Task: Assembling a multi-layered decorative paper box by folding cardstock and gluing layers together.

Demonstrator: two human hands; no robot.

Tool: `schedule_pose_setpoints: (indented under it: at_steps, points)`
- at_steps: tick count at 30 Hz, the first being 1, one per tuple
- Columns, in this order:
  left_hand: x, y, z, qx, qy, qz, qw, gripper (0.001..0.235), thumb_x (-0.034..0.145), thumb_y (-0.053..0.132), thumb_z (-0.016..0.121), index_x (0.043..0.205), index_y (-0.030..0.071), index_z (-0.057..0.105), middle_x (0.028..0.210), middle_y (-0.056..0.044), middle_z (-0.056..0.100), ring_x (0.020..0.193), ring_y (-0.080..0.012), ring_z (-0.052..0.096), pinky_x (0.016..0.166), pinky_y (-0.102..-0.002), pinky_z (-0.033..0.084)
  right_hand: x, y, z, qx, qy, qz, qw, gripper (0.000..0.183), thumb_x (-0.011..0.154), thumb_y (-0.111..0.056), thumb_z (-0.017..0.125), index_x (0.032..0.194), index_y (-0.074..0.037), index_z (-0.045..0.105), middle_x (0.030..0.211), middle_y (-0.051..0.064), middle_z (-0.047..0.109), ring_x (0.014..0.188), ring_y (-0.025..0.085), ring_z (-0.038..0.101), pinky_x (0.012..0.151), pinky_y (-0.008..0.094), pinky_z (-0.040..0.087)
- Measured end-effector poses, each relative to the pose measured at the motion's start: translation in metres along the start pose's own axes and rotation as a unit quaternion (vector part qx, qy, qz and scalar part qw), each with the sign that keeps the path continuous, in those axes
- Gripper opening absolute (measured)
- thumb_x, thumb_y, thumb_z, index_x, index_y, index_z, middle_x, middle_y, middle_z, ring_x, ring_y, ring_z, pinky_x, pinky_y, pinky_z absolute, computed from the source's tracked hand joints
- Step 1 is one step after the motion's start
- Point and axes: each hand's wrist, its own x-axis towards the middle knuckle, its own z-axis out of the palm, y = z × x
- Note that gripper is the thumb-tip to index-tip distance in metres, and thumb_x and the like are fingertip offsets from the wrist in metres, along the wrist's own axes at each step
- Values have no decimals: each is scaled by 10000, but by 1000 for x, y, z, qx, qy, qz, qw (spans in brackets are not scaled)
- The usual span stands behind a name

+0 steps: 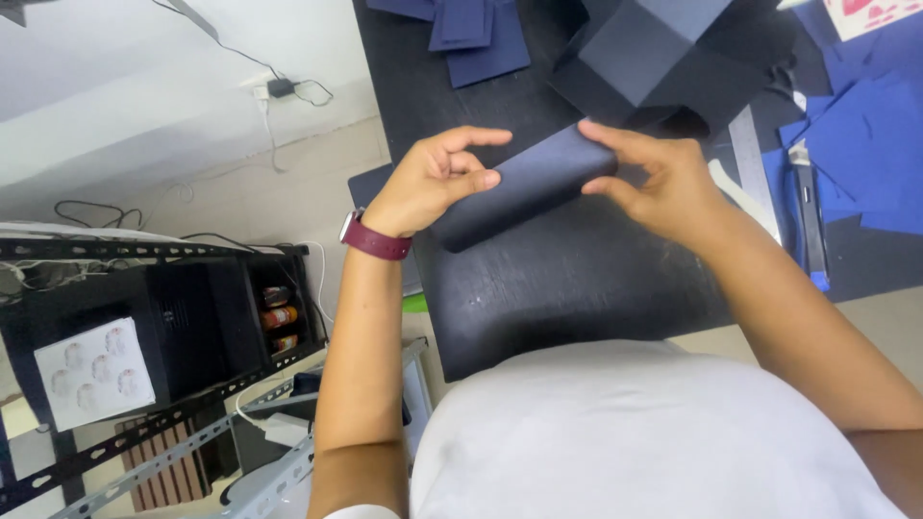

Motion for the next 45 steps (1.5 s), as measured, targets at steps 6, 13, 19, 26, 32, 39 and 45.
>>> schedule_pose_setpoints:
  at_steps: [6, 13, 19, 26, 32, 39, 45]
  points:
    - [-25, 24, 20, 4, 101, 163, 982, 409, 861, 71, 824, 1232, 17, 662, 1209, -81, 712, 1132, -154, 673, 1040, -301, 549, -3, -14, -20, 120, 50, 72, 989, 730, 861, 41, 760, 1528, 1, 465, 1303, 182, 648, 1143, 204, 648, 1088, 326, 544]
    - [-27, 16, 53, 31, 208, 203, 956, 312, 963, 102, 715, 1250, 58, 601, 1198, -45, 668, 1151, -154, 633, 1046, -295, 510, -2, -34, -25, 147, 73, 79, 983, 772, 865, 107, 715, 1564, 9, 401, 1274, 221, 646, 1188, 253, 637, 1099, 386, 553]
    - [-26, 11, 60, 75, 249, 170, 951, 503, 908, 153, 720, 753, 196, 243, 791, 84, 189, 721, -76, 199, 644, -240, 230, -7, -36, -28, 126, 71, 134, 980, 753, 863, 59, 724, 1549, -34, 429, 1254, 193, 671, 1158, 237, 668, 1093, 361, 547]
    - [-19, 0, 61, -102, 201, 133, 965, 259, 934, -9, 707, 1184, 51, 672, 1006, -105, 744, 903, -154, 722, 785, -364, 655, -5, -37, -29, 148, 85, 122, 978, 610, 900, 63, 723, 1467, 10, 503, 988, 211, 705, 919, 255, 712, 787, 381, 622]
    - [-14, -16, 65, -221, 183, 98, 953, 217, 1031, 135, 613, 1225, 65, 681, 1090, -141, 749, 980, -187, 720, 873, -409, 634, -6, -15, -28, 209, 107, 156, 960, 96, 1026, -77, 680, 1097, -21, 712, 816, 103, 720, 780, 146, 726, 709, 318, 634]
    - [-20, -6, 74, -262, 87, 77, 958, 92, 989, 103, 644, 1061, 63, 686, 885, -76, 715, 865, -162, 728, 796, -329, 629, 2, -25, -22, 252, 134, 188, 940, 88, 974, 36, 666, 1053, 3, 689, 820, 105, 719, 747, 164, 733, 683, 318, 638]
    - [-19, -21, 51, -172, 136, 79, 972, 112, 1021, 130, 610, 1081, 63, 677, 899, -54, 689, 889, -113, 672, 832, -282, 583, 2, -42, -31, 262, 128, 178, 940, 235, 889, 84, 704, 1100, -7, 658, 894, 78, 728, 819, 140, 736, 730, 307, 645]
